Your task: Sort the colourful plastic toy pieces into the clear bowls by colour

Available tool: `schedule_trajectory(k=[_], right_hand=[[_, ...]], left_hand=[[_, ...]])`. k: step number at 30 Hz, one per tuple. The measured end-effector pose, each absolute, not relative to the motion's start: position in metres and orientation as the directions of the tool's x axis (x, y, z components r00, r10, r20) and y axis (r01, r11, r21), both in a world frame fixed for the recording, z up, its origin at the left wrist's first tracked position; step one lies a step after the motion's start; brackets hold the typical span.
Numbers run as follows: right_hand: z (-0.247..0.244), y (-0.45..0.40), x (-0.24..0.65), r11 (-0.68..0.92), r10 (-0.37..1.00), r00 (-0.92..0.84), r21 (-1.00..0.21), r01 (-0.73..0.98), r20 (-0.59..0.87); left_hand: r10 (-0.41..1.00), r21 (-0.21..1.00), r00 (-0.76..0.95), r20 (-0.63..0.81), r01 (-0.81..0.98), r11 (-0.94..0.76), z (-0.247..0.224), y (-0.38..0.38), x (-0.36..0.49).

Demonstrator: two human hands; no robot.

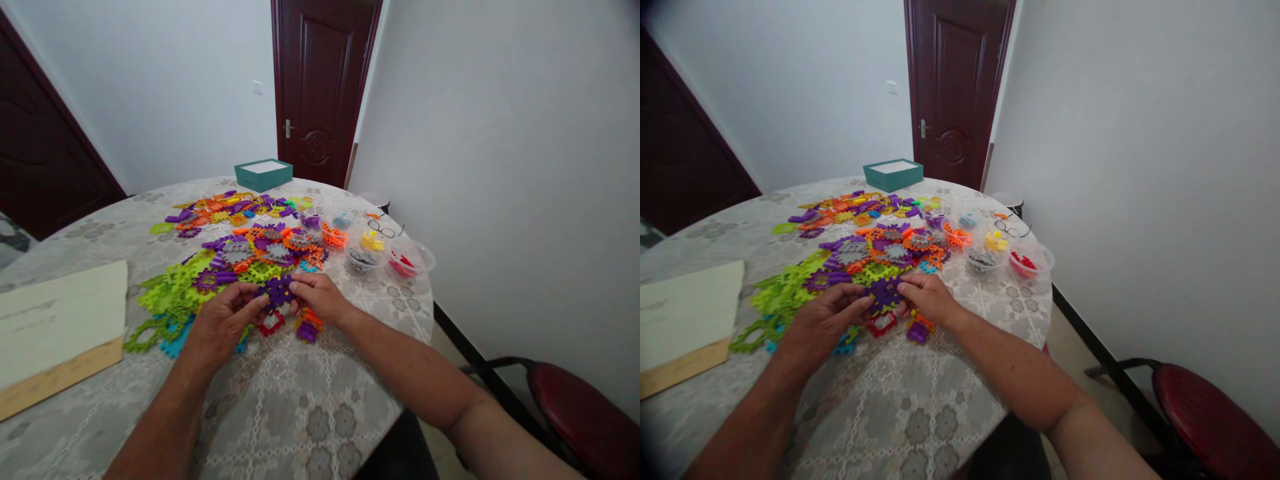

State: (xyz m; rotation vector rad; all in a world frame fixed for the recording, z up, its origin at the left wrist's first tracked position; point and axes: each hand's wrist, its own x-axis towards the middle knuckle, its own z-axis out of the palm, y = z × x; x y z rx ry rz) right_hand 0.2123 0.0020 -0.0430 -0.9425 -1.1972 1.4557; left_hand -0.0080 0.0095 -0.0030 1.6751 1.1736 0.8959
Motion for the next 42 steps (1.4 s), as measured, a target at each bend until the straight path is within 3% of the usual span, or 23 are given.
schedule_trajectory(k=[10,16,25,33,42], right_hand=[[-0.039,-0.003,0.21,0.032,0.971,-0.228,-0.987,-0.155,0.068],[-0.045,-0.001,0.208,-0.064,0.948,-0.319,-0.982,-0.177,-0.004],[-0.037,-0.005,0.214,0.02,0.964,-0.263,-0.994,-0.104,0.047],[-0.023,-0.006,0.223,0.03,0.965,-0.257,-0.998,-0.046,0.041],[-0.031,0.003,0.23,-0.103,0.993,-0.08,-0.958,-0.269,-0.084]], left_hand=[[0.938,0.941,0.348,0.002,0.316,-0.12,0.0,0.01,-0.008],[0.894,0.921,0.447,0.021,0.339,-0.191,0.001,0.007,-0.006],[0.872,0.816,0.47,0.135,0.447,-0.367,0.006,0.003,-0.004],[0.895,0.881,0.432,0.112,0.374,-0.291,0.003,-0.001,-0.004],[0.97,0.927,0.206,0.129,0.321,-0.191,-0.007,0.01,-0.013]])
